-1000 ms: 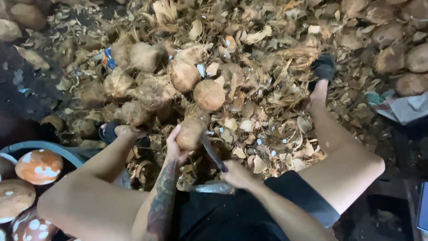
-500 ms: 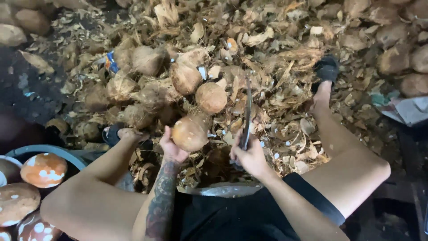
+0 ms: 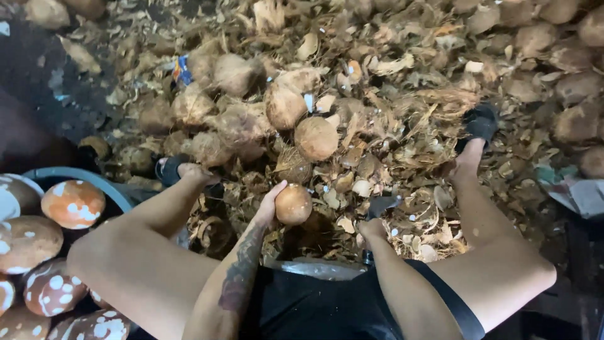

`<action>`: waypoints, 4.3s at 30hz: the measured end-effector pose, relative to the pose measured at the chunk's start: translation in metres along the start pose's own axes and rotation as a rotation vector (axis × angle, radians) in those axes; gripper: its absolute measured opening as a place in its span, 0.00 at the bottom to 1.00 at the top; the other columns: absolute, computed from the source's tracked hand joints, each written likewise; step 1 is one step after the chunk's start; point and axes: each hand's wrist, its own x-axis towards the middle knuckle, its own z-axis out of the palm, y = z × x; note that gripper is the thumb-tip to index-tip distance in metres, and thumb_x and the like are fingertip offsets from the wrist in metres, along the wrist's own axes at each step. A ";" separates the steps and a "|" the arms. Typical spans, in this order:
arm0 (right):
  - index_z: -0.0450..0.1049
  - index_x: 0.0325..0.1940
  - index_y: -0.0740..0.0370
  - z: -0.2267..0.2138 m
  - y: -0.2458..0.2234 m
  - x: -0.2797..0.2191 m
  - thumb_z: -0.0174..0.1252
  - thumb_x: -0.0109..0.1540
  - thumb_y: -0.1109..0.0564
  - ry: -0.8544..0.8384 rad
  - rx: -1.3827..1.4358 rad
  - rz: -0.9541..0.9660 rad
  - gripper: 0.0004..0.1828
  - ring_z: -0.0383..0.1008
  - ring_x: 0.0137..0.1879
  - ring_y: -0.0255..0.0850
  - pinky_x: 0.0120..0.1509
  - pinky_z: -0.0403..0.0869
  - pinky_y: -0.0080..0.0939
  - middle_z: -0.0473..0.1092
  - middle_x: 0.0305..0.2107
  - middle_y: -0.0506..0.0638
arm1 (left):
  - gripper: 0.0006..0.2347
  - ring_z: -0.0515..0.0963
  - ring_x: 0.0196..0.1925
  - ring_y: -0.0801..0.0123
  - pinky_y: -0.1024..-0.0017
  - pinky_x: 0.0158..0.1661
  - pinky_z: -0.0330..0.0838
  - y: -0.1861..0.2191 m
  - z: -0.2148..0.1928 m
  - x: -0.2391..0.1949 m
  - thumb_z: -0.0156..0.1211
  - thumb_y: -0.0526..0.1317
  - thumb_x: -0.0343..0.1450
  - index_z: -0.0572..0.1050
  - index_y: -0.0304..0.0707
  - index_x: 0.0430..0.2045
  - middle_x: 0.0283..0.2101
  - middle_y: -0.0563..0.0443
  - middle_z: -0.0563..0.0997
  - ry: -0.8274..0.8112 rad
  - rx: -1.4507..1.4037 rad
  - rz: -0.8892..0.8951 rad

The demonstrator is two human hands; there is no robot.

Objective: The person sits on the ground and uses a curved knife to peel the husk off coconuts. They hold the coconut in one hand and strike it with the knife to remove the outer layer, then place the peeled coconut into a nearby blue bucket.

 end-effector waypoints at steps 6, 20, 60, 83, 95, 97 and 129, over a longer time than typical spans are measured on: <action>0.76 0.42 0.76 -0.067 -0.104 -0.134 0.51 0.62 0.48 0.221 0.211 -0.361 0.24 0.78 0.52 0.73 0.57 0.73 0.73 0.77 0.35 0.77 | 0.22 0.89 0.42 0.57 0.61 0.40 0.84 0.017 0.011 -0.020 0.70 0.56 0.67 0.84 0.35 0.42 0.43 0.40 0.88 0.070 0.018 0.009; 0.76 0.47 0.55 -0.057 -0.057 -0.168 0.54 0.59 0.49 -0.222 -0.221 -0.759 0.15 0.79 0.52 0.68 0.53 0.76 0.67 0.78 0.37 0.66 | 0.22 0.86 0.50 0.54 0.54 0.41 0.82 0.035 0.017 -0.008 0.73 0.57 0.64 0.85 0.39 0.39 0.46 0.43 0.86 0.160 0.289 0.026; 0.52 0.75 0.83 -0.081 -0.084 -0.123 0.55 0.63 0.61 -0.331 -0.344 -0.422 0.39 0.75 0.63 0.70 0.61 0.76 0.68 0.72 0.56 0.80 | 0.21 0.86 0.44 0.48 0.50 0.37 0.83 0.018 0.017 -0.007 0.75 0.55 0.62 0.86 0.40 0.41 0.43 0.35 0.87 -0.098 0.009 -0.053; 0.56 0.69 0.55 -0.122 -0.372 -0.426 0.74 0.58 0.50 -0.633 0.390 -1.449 0.43 0.65 0.67 0.55 0.57 0.76 0.50 0.60 0.65 0.65 | 0.19 0.80 0.52 0.72 0.69 0.46 0.84 0.230 -0.069 -0.314 0.64 0.56 0.71 0.80 0.57 0.54 0.53 0.59 0.83 0.049 0.248 1.281; 0.55 0.65 0.59 0.117 -0.365 -0.436 0.89 0.42 0.56 -1.076 0.064 -1.401 0.59 0.66 0.66 0.65 0.60 0.78 0.65 0.62 0.56 0.67 | 0.26 0.80 0.57 0.52 0.47 0.54 0.78 0.134 -0.241 -0.333 0.58 0.63 0.73 0.81 0.44 0.55 0.53 0.41 0.83 0.567 0.281 0.961; 0.55 0.64 0.58 0.133 -0.353 -0.426 0.90 0.41 0.53 -1.077 0.070 -1.435 0.60 0.66 0.64 0.59 0.62 0.75 0.63 0.62 0.55 0.62 | 0.24 0.81 0.57 0.52 0.49 0.54 0.77 0.120 -0.246 -0.325 0.58 0.61 0.74 0.82 0.46 0.54 0.51 0.43 0.84 0.600 0.307 0.924; 0.73 0.41 0.59 -0.292 -0.290 -0.273 0.49 0.74 0.70 -0.125 0.155 -1.452 0.13 0.78 0.44 0.39 0.59 0.79 0.43 0.76 0.36 0.49 | 0.09 0.88 0.48 0.68 0.76 0.43 0.80 0.250 0.043 -0.254 0.53 0.46 0.76 0.79 0.51 0.45 0.55 0.53 0.84 -0.099 0.738 1.054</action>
